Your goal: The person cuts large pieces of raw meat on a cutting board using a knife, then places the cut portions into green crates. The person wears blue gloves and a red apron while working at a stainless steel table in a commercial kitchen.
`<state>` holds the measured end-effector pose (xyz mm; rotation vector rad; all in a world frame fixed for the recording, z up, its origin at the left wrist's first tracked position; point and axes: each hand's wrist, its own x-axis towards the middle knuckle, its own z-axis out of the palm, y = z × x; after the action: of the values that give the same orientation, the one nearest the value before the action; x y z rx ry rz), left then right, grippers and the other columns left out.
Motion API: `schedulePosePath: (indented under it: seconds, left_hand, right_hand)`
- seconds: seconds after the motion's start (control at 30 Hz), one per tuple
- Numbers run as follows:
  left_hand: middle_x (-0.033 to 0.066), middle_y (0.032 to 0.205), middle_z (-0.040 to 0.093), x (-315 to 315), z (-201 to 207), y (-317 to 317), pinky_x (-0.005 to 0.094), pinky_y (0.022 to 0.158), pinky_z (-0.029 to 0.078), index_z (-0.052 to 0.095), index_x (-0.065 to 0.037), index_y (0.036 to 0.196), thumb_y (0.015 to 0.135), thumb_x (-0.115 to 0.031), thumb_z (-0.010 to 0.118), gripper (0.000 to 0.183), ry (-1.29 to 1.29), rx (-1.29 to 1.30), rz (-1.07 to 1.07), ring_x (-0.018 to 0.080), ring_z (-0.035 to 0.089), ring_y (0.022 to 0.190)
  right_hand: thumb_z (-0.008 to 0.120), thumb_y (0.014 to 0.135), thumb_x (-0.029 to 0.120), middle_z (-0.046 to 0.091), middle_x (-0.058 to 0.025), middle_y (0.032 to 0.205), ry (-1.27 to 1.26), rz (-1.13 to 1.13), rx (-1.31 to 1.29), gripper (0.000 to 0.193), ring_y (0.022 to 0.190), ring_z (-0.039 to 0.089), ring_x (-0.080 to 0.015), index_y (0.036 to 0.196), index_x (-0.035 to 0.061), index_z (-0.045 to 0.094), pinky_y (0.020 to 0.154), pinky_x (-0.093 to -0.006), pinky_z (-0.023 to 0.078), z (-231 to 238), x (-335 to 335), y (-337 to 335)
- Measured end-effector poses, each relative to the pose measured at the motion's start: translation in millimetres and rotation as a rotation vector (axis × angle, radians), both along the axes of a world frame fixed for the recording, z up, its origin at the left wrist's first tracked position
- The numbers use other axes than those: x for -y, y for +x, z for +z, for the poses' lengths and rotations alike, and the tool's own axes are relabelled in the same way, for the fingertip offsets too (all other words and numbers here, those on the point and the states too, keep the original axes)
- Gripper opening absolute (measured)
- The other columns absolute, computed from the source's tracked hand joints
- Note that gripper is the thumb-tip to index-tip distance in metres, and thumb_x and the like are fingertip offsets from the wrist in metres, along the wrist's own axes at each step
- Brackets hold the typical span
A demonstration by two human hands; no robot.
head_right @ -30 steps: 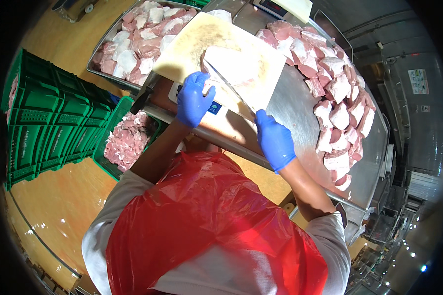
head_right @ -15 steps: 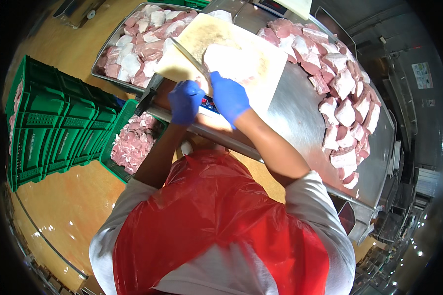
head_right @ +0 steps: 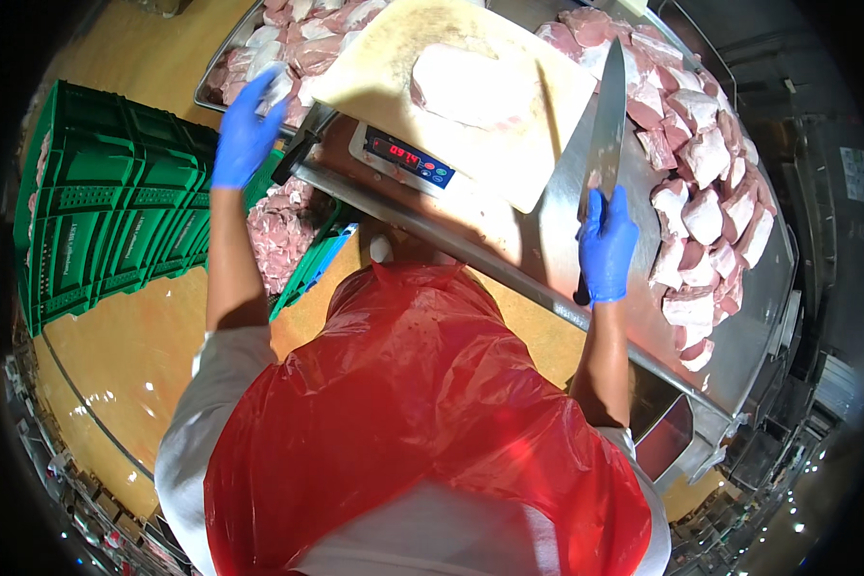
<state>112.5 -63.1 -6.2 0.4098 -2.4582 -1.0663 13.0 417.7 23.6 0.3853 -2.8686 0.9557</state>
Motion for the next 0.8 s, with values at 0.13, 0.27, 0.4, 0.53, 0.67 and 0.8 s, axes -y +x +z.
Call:
schedulePosePath:
  seconds: [0.13, 0.27, 0.4, 0.53, 0.67, 0.8]
  left_hand:
    - [0.0204, 0.143, 0.053, -104, 20, -112, 0.0512, 0.109, 0.040, 0.048, -0.010, 0.147, 0.080, -0.032, 0.074, 0.075, -0.522, -0.112, -0.500, 0.0404, 0.048, 0.133]
    - [0.0197, 0.136, 0.057, -181, 54, -167, 0.0609, 0.105, 0.040, 0.042, -0.021, 0.151, 0.067, -0.022, 0.080, 0.092, -0.810, 0.491, -0.640, 0.0423, 0.050, 0.131]
    - [0.0145, 0.140, 0.054, -164, 47, -184, 0.0626, 0.106, 0.038, 0.043, -0.027, 0.150, 0.067, -0.009, 0.075, 0.091, -0.793, 0.369, -0.935, 0.0369, 0.047, 0.135]
    - [0.0120, 0.149, 0.050, -99, 21, -175, 0.0588, 0.112, 0.037, 0.048, -0.028, 0.147, 0.081, -0.002, 0.064, 0.073, -1.136, -0.273, -1.098, 0.0318, 0.045, 0.140]
    - [0.0156, 0.139, 0.057, -53, 5, -118, 0.0504, 0.111, 0.041, 0.057, -0.017, 0.137, 0.089, -0.003, 0.061, 0.051, -0.682, -0.179, -0.701, 0.0332, 0.054, 0.130]
    - [0.0182, 0.125, 0.059, -96, -16, -57, 0.0401, 0.104, 0.046, 0.061, -0.006, 0.129, 0.086, -0.005, 0.071, 0.043, 0.045, -0.237, -0.526, 0.0322, 0.058, 0.121]
  right_hand:
    - [0.057, 0.103, 0.018, 0.063, -0.0190, 0.066, -0.139, 0.063, -0.067, 0.019, 0.052, 0.061, -0.0291, 0.104, -0.0010, 0.059, 0.050, -0.0404, 0.045, 20, 32, -12]
    - [0.061, 0.100, 0.014, 0.064, -0.0212, 0.069, -0.192, 0.067, -0.081, 0.016, 0.055, 0.062, -0.0343, 0.102, -0.0018, 0.056, 0.052, -0.0414, 0.046, 29, 38, -2]
    - [0.062, 0.098, 0.012, 0.067, -0.0265, 0.083, -0.163, 0.070, -0.061, 0.015, 0.075, 0.066, -0.0465, 0.101, -0.0009, 0.056, 0.059, -0.0470, 0.050, 9, 15, 4]
    - [0.061, 0.098, 0.013, 0.067, -0.0270, 0.085, -0.074, 0.044, 0.046, 0.014, 0.077, 0.066, -0.0467, 0.103, 0.0005, 0.056, 0.060, -0.0484, 0.050, -9, -17, 20]
    - [0.060, 0.099, 0.015, 0.066, -0.0261, 0.081, -0.025, 0.075, 0.088, 0.013, 0.073, 0.065, -0.0464, 0.101, 0.0018, 0.056, 0.058, -0.0485, 0.049, -27, -26, 39]
    - [0.059, 0.100, 0.016, 0.064, -0.0262, 0.080, 0.028, 0.242, 0.035, 0.013, 0.072, 0.063, -0.0465, 0.100, 0.0036, 0.055, 0.058, -0.0499, 0.048, -32, -2, 34]
